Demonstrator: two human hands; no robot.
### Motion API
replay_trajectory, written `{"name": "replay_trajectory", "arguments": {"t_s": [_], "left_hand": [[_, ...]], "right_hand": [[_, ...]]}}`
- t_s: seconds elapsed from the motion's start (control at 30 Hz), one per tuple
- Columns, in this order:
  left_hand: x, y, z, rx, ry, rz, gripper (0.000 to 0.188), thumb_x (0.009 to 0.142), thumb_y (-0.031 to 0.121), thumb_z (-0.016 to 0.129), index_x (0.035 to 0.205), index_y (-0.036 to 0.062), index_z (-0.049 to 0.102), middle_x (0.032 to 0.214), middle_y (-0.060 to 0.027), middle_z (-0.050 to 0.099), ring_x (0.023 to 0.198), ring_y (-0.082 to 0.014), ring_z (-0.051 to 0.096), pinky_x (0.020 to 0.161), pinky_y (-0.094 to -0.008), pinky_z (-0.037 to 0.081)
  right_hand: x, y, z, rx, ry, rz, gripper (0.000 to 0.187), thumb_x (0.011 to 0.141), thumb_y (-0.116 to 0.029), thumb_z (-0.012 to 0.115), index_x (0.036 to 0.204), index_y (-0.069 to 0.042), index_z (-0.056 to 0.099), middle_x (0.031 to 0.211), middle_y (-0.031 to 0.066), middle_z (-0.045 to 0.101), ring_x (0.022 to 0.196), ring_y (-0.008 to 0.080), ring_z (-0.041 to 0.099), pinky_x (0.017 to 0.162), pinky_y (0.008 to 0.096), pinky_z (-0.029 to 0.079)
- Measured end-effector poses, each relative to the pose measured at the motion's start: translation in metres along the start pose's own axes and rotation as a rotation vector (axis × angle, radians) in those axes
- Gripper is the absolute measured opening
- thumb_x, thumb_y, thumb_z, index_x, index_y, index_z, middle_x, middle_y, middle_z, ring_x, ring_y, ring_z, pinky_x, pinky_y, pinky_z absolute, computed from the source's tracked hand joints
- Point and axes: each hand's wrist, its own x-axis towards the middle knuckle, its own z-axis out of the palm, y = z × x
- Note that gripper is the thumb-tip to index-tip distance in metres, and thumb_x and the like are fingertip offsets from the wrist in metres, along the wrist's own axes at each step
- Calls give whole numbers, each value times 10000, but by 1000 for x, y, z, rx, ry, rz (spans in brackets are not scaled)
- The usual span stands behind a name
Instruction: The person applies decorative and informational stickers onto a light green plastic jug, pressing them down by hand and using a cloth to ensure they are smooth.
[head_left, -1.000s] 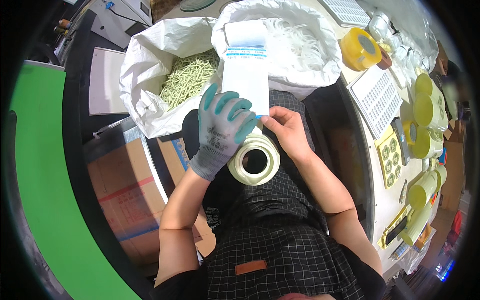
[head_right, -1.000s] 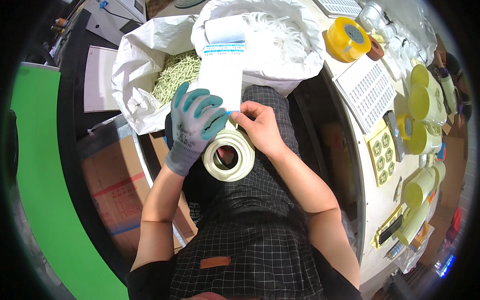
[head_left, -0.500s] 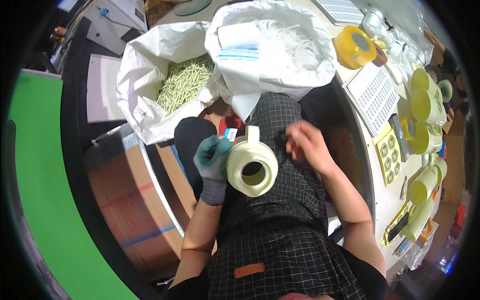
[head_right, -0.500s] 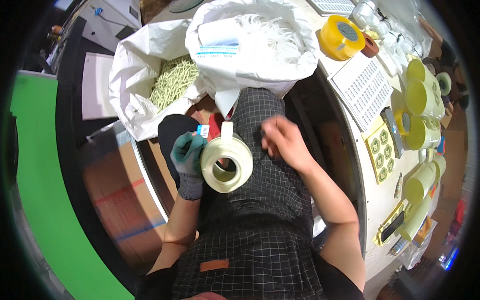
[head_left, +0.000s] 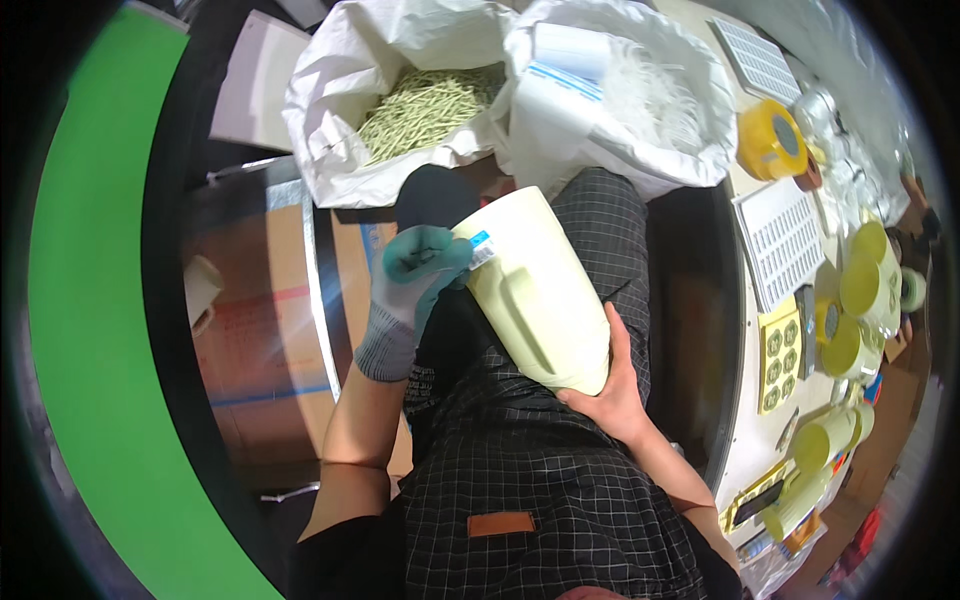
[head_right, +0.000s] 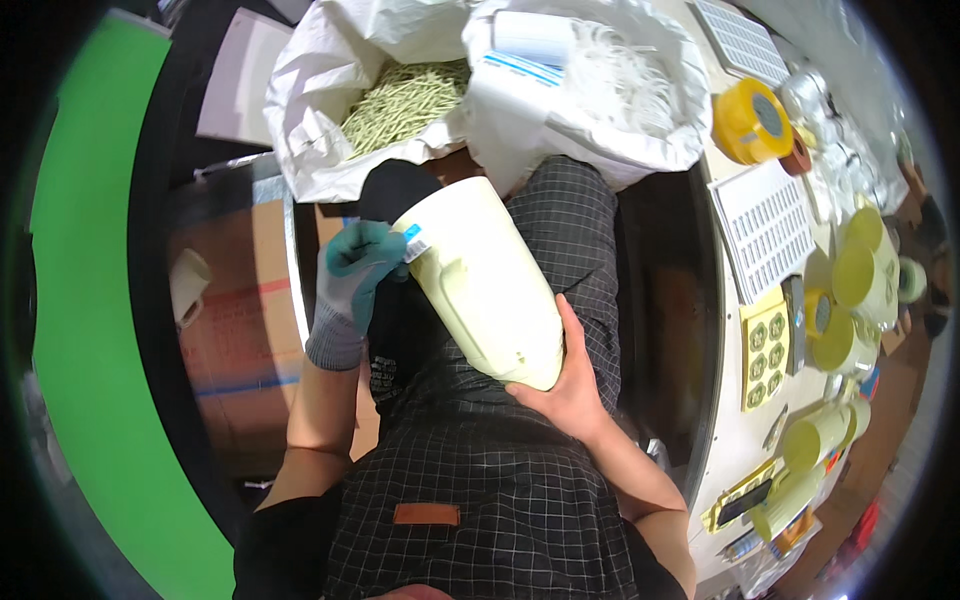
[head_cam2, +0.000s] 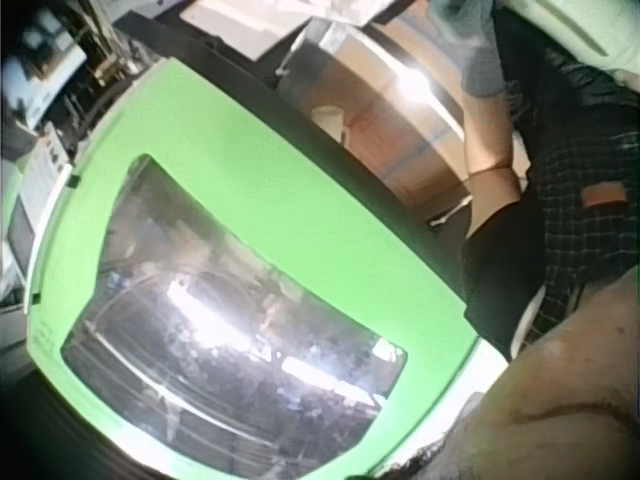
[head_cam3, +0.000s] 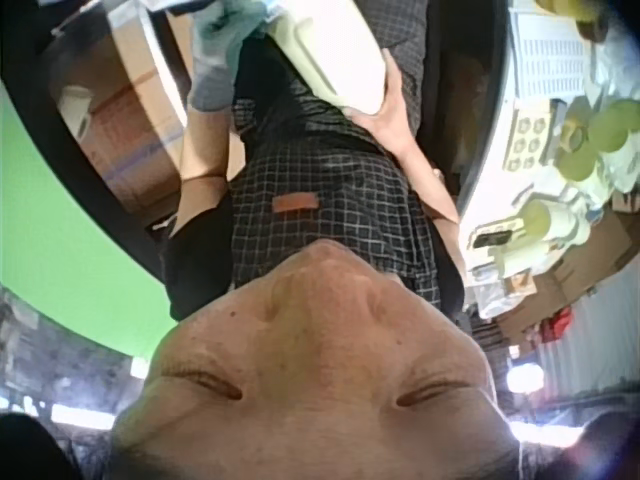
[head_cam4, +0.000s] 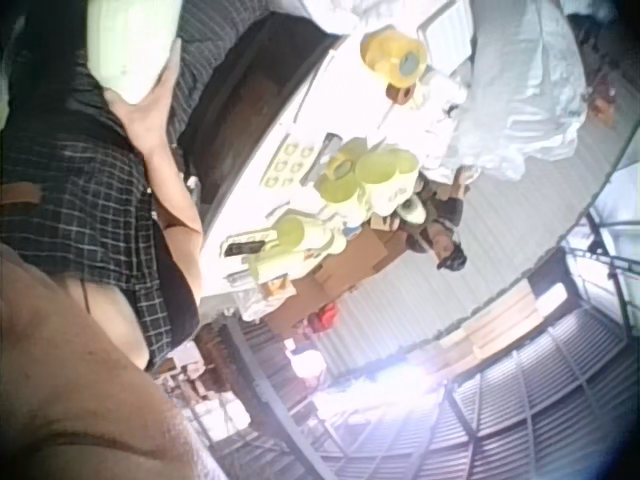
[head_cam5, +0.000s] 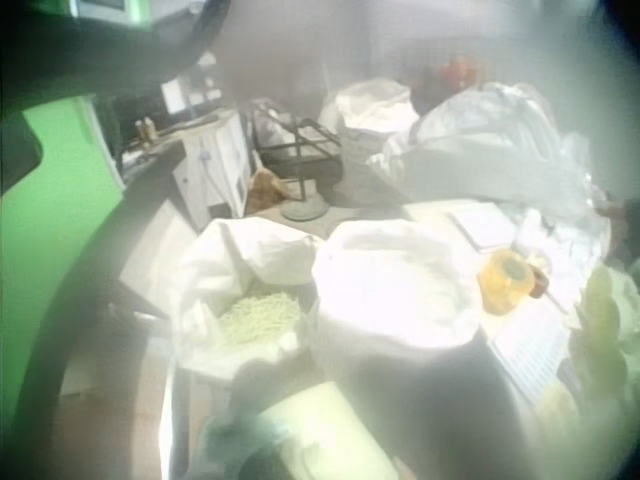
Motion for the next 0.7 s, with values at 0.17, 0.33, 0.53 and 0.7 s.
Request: {"name": "replay_trajectory", "arguments": {"t_s": [0.17, 0.33, 0.53, 0.7], "left_hand": [[-4, 3, -7, 38, 71, -80, 195, 869, -5, 843, 1033, -15, 737, 921, -84, 752, 763, -141, 712, 659, -268, 591], [-10, 2, -10, 122, 81, -60, 152, 900, 11, 805, 1036, -18, 742, 894, -94, 753, 723, -148, 699, 655, -273, 577], [-17, 11, -10, 208, 65, -91, 146, 906, 52, 810, 1019, -12, 744, 854, -80, 738, 675, -130, 666, 636, -264, 552], [-22, 9, -18, 705, 158, -45, 172, 893, 100, 838, 999, 14, 733, 789, -37, 699, 667, -110, 633, 643, -260, 531]], "right_hand": [[2, 10, 4, -320, -7, -55, 1278, 690, -168, 935, 1671, -54, 124, 1586, 242, 342, 1473, 384, 423, 1191, 497, 419], [0, 12, 4, -448, -5, -78, 1274, 676, -178, 947, 1663, -67, 150, 1597, 263, 315, 1467, 422, 427, 1185, 503, 430], [1, 14, 9, -638, 57, -293, 1269, 663, -207, 970, 1656, -100, 186, 1587, 291, 323, 1419, 473, 475, 1091, 519, 519], [2, 16, 19, -699, 81, -373, 1269, 657, -209, 979, 1655, -117, 200, 1579, 293, 343, 1387, 484, 507, 1043, 518, 550]]}}
